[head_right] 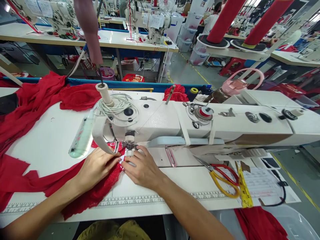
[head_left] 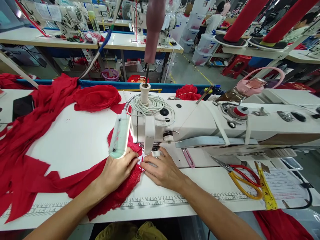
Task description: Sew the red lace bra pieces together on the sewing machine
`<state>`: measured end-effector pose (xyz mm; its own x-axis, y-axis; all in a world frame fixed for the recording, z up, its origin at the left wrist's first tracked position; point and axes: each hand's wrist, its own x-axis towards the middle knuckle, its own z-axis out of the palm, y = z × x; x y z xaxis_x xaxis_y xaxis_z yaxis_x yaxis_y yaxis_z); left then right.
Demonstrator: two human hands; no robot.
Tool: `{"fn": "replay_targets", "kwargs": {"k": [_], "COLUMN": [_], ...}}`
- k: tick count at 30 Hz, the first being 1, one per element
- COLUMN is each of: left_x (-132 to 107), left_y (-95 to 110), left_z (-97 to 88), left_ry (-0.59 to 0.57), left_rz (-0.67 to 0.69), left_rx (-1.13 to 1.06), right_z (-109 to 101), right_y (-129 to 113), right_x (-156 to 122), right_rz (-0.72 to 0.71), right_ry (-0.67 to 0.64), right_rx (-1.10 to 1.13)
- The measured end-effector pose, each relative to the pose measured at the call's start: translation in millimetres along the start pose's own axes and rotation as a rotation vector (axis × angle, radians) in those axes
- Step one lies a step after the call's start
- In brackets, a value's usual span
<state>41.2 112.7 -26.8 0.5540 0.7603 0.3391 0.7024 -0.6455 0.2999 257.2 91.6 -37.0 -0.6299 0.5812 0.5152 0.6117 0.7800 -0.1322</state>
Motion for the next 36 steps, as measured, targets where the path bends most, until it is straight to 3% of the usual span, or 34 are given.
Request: {"fn": "replay_targets", "kwargs": {"k": [7,36], "left_x": [4.0,3.7], "left_y": [2.6,5.2], "left_z": [7.6,9.8], "left_ry": [0.031,0.128], "left_rz": [-0.025,0.077], "left_rx": [0.119,0.134], "right_z": [-0.3,1.1], "right_y": [-0.6,1.8], "right_x": [-0.2,0.1], "right_rz": [0.003,0.002], "right_ry": [-0.011,0.03], "right_rx": [-0.021,0.001]}}
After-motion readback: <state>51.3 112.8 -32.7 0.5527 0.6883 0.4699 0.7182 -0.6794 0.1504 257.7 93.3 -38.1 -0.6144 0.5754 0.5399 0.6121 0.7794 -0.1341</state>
